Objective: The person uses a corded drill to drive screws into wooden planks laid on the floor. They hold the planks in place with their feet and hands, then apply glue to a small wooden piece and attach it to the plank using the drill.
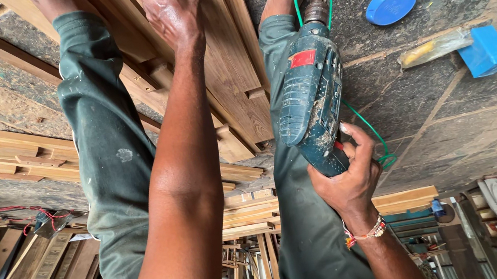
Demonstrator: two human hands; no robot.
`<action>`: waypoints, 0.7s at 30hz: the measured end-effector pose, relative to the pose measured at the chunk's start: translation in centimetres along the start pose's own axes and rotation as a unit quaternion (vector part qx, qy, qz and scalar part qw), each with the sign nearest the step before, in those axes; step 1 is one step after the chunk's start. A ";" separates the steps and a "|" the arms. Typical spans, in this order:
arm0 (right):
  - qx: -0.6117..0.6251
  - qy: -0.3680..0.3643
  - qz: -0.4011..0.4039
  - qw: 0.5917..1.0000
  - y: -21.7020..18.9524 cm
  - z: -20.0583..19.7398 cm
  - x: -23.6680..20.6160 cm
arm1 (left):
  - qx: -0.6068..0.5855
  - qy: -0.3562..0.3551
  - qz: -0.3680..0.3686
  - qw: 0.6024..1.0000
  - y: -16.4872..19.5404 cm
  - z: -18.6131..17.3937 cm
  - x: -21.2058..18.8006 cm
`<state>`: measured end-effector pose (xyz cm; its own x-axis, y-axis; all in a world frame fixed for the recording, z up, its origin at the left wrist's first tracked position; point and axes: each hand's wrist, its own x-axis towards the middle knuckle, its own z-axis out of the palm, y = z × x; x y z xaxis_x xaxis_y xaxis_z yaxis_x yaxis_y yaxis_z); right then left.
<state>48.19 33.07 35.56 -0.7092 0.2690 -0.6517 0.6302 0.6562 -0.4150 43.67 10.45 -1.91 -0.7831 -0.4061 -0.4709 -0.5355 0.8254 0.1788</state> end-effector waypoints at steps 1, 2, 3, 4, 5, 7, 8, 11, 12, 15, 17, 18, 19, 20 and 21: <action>0.001 0.002 0.002 1.000 0.1 0.0 0.0 | 0.007 0.000 0.007 1.000 0.1 -0.2 -0.1; 0.002 0.004 0.004 1.000 0.1 -0.1 -0.1 | 0.014 0.000 0.015 1.000 0.2 -0.4 -0.1; 0.004 0.005 0.006 1.000 0.2 -0.1 -0.1 | 0.008 -0.001 0.023 1.000 0.3 -0.6 -0.2; 0.006 0.005 0.007 1.000 0.3 -0.1 -0.1 | 0.002 -0.002 0.030 1.000 0.4 -0.7 -0.2; 0.008 0.006 0.009 1.000 0.4 -0.1 -0.1 | -0.004 -0.003 0.038 0.999 0.4 -0.8 -0.2; 0.014 0.005 0.017 1.000 0.6 -0.2 -0.1 | 0.006 -0.010 0.032 0.999 0.4 -0.8 -0.2; 0.017 0.004 0.022 1.000 0.7 -0.2 -0.1 | 0.011 -0.014 0.029 0.999 0.4 -0.7 -0.3; 0.027 0.005 0.023 0.999 0.9 -0.4 -0.1 | 0.028 0.062 0.102 0.992 0.3 -0.6 -0.4; 0.028 0.007 0.020 0.999 0.9 -0.4 -0.1 | 0.056 0.081 0.116 0.988 0.3 -0.6 -0.3; 0.033 0.007 0.022 0.999 1.1 -0.6 0.0 | 0.070 0.055 0.077 0.993 0.4 -0.6 -0.2; 0.040 0.002 0.035 0.999 1.3 -0.8 0.0 | -0.012 -0.074 -0.054 0.996 0.3 -0.7 0.0; 0.043 0.002 0.037 0.998 1.3 -0.9 0.0 | -0.003 -0.052 -0.028 0.998 0.2 -0.7 0.0; 0.047 0.003 0.040 0.998 1.4 -0.9 0.1 | 0.005 -0.031 -0.001 1.000 0.1 -0.8 0.1; 0.050 0.004 0.041 0.998 1.5 -1.0 0.1 | 0.013 -0.008 0.025 1.000 -0.1 -0.8 0.2; 0.051 0.006 0.041 0.998 1.5 -1.0 0.1 | 0.018 0.008 0.046 0.999 -0.2 -0.8 0.2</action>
<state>48.81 34.81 35.53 -0.6571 0.3280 -0.6787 0.7152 0.5558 -0.4238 43.37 9.90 -1.38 -0.8343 -0.3334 -0.4391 -0.4488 0.8733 0.1896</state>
